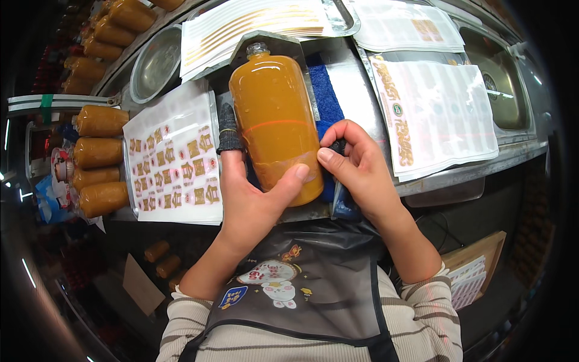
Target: The person applies adhesive labels to amber-colored bottles on a production line. They pick up each bottle, smooth a label onto its surface, and place it back on the conveyor. The process is repeated for multiple bottles.
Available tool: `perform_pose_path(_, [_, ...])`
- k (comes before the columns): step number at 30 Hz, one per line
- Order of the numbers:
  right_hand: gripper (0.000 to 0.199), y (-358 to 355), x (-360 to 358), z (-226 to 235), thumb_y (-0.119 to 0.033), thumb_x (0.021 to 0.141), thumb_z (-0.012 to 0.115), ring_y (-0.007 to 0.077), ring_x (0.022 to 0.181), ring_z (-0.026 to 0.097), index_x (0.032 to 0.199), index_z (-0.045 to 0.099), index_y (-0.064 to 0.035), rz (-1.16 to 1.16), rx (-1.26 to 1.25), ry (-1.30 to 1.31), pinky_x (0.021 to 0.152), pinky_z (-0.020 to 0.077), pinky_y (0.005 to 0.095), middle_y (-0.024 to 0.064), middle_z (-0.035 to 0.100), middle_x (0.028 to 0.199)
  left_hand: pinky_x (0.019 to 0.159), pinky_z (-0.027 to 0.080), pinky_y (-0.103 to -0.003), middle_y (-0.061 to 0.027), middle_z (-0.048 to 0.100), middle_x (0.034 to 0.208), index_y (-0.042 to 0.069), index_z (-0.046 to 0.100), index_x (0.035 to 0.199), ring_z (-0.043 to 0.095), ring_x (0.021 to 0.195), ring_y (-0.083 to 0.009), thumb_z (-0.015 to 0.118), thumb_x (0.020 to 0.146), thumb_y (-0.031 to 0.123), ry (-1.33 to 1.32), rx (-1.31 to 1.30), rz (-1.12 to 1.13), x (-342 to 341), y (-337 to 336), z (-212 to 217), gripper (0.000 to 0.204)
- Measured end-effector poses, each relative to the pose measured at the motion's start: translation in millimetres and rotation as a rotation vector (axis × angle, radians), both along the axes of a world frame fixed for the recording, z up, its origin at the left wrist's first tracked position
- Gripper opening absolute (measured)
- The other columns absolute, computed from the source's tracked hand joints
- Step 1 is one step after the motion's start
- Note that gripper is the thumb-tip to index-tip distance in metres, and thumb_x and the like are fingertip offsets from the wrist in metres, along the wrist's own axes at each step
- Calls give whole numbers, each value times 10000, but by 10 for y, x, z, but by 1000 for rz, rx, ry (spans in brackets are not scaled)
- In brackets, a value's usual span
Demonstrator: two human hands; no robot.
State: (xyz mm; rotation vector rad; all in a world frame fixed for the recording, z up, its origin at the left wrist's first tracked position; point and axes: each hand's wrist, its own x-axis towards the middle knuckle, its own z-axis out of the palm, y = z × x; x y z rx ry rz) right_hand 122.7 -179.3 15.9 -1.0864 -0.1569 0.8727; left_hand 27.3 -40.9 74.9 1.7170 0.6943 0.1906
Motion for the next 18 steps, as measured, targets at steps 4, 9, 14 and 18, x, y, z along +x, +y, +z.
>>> perform_pose_path(4, [271, -9, -29, 60, -134, 912, 727, -13, 628, 470, 1046, 509, -46, 30, -85, -13, 531, 378, 153, 16, 573, 921, 926, 498, -331, -141, 586, 1146, -43, 447, 1191, 605, 1061, -185, 849, 766, 161, -51, 65, -12, -79, 27, -131, 620])
perform_pose_path(9, [266, -8, -56, 35, -165, 902, 741, -13, 619, 461, 1024, 533, -52, -23, -26, -22, 521, 358, 154, -5, 584, 875, 1003, 462, -349, -153, 554, 1245, -36, 387, 1313, 571, 1161, -206, 855, 752, 160, -14, -7, -33, -28, -1, -48, 756])
perform_pose_path(14, [143, -136, 57, 128, -170, 915, 677, 19, 711, 527, 943, 622, -41, -136, -80, 80, 608, 413, 171, 11, 624, 887, 1126, 348, -385, -196, 420, 1451, -48, 202, 1496, 433, 1355, -278, 897, 683, 174, -64, 53, -239, -225, 200, -146, 1092])
perform_pose_path(18, [233, -101, -115, 449, -22, 844, 642, 107, 859, 590, 1065, 568, -16, -234, -109, -172, 742, 499, 291, 31, 613, 957, 1134, 349, -387, -190, 427, 1476, -42, 196, 1528, 440, 1367, -290, 906, 669, 184, -40, 181, -272, -375, 306, -396, 1137])
